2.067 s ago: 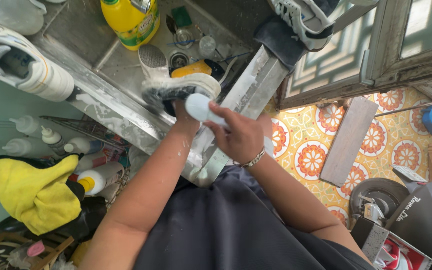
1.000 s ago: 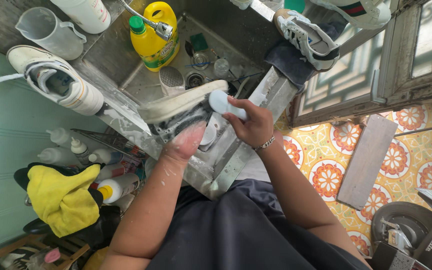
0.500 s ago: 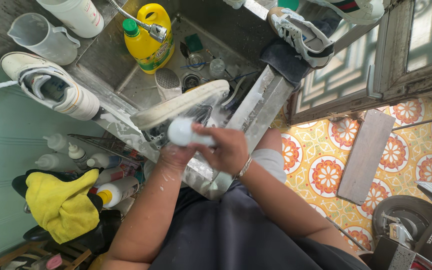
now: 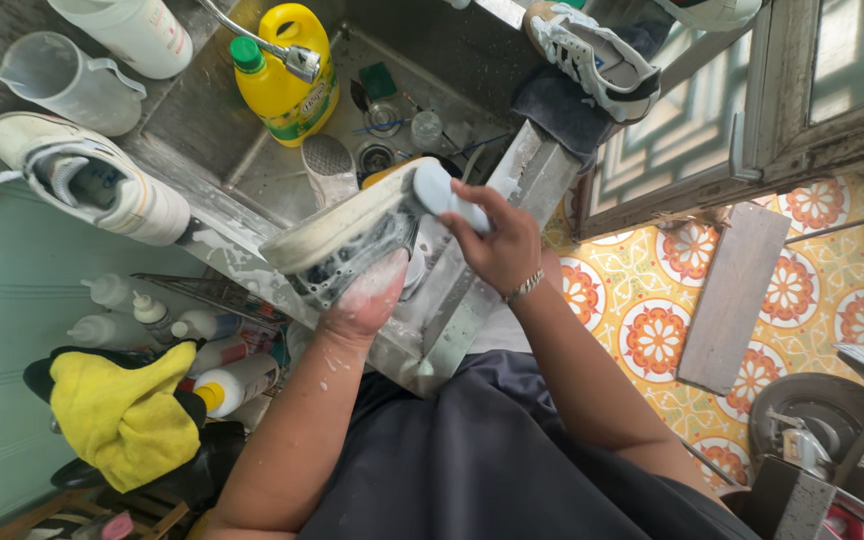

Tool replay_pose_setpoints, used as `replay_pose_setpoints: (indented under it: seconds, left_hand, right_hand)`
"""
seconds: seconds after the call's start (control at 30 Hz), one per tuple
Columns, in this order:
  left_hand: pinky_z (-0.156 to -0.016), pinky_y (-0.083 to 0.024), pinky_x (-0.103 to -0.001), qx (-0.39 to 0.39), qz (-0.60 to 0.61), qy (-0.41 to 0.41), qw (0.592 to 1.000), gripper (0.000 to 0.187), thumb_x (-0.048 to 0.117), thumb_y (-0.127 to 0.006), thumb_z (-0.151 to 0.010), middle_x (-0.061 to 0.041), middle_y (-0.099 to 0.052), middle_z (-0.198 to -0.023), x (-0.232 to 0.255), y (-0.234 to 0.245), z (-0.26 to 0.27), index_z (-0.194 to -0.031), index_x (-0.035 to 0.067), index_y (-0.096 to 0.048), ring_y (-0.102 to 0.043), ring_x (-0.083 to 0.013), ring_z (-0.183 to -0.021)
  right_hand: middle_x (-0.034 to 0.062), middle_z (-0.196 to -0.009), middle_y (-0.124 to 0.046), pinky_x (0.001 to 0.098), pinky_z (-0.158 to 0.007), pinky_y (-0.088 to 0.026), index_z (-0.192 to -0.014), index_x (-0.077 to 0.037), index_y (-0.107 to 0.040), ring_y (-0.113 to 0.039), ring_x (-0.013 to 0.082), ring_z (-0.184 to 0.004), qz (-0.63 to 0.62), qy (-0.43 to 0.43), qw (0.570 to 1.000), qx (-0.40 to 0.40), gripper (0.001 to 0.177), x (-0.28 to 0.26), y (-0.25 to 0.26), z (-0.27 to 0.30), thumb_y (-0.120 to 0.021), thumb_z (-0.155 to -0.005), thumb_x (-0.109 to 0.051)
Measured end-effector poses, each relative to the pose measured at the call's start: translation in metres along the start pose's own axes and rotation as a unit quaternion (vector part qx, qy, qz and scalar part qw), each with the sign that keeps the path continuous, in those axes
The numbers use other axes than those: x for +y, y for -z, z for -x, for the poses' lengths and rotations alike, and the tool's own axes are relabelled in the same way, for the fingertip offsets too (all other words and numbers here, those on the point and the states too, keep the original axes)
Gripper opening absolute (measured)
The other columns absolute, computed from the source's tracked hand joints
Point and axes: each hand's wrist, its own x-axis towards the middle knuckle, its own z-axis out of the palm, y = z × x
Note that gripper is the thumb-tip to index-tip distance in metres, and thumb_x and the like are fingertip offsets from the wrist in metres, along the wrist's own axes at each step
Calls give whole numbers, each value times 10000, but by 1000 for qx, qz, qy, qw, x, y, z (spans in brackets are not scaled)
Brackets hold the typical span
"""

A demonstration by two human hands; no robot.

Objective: The person cleans a white sneaker by pouring liquid into it and scrubbing the sole and upper with a brush. They rinse the shoe under a running tap and then scrub a shoe insole with the brush. The person handles the shoe and insole individually during the process.

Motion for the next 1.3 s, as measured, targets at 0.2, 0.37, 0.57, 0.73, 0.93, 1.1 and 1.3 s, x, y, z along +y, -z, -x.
replay_pose_setpoints:
  seconds: [0.2, 0.37, 0.57, 0.73, 0.93, 1.1, 1.3]
  left_hand:
    - [-1187, -442, -452, -1, -6, 9, 1000, 506, 297, -594, -1054, -170, -566, -1466, -15, 1, -7, -1472, 27, -502, -559, -306, -1370]
    - [-1197, -428, -451, 0, -14, 16, 1000, 513, 301, -580, -1059, -168, -550, -1482, -15, 0, -3, -1483, 27, -488, -544, -303, -1382]
    - [-1209, -410, -451, -9, -27, 27, 999, 523, 306, -562, -1065, -166, -531, -1502, -16, -3, 1, -1498, 27, -472, -525, -298, -1395]
    - [-1219, -395, -450, -12, -25, 20, 999, 530, 309, -548, -1070, -164, -516, -1518, -20, 0, 1, -1509, 28, -458, -510, -294, -1406]
    - [-1232, -378, -450, -12, -16, 24, 1000, 539, 314, -531, -1075, -162, -497, -1537, -10, 3, 10, -1524, 28, -442, -492, -289, -1420]
    - [-1242, -363, -449, -34, 2, 9, 999, 547, 318, -516, -1080, -160, -481, -1554, -14, 1, 7, -1535, 28, -428, -477, -285, -1431]
    - [-1275, -329, -442, 0, 25, 4, 1000, 612, 300, -517, -1004, -129, -466, -1583, -10, 4, 11, -1555, 54, -417, -447, -276, -1488]
  right_hand:
    - [112, -1046, -762, 318, -709, -596, -1218, -127, -700, -751, 229, -856, -13, 79, 994, -77, 392, -35, -10, 27, -855, -860, -165]
    - [88, -999, -794, 288, -590, -553, -1198, -119, -693, -765, 194, -671, 72, -68, 995, -26, 342, -10, 15, -9, -846, -901, -190]
    - [86, -1047, -787, 274, -614, -590, -1178, -151, -695, -766, 178, -687, -4, 33, 995, -96, 358, -41, -1, 10, -850, -859, -196]
    - [85, -940, -792, 294, -563, -559, -1197, -151, -726, -730, 176, -576, 58, -84, 991, -87, 385, -35, -2, -1, -851, -834, -173]
    - [68, -1077, -778, 255, -656, -615, -1246, -160, -704, -780, 160, -763, -10, 31, 997, -70, 370, -28, 5, -3, -833, -900, -179]
    - [96, -963, -787, 282, -574, -559, -1170, -119, -740, -735, 193, -636, 31, 17, 995, -92, 400, -39, 0, 4, -898, -808, -185]
    - [92, -1007, -775, 278, -638, -595, -1216, -140, -705, -760, 202, -727, -1, 97, 991, -91, 395, -18, 8, -5, -862, -859, -194]
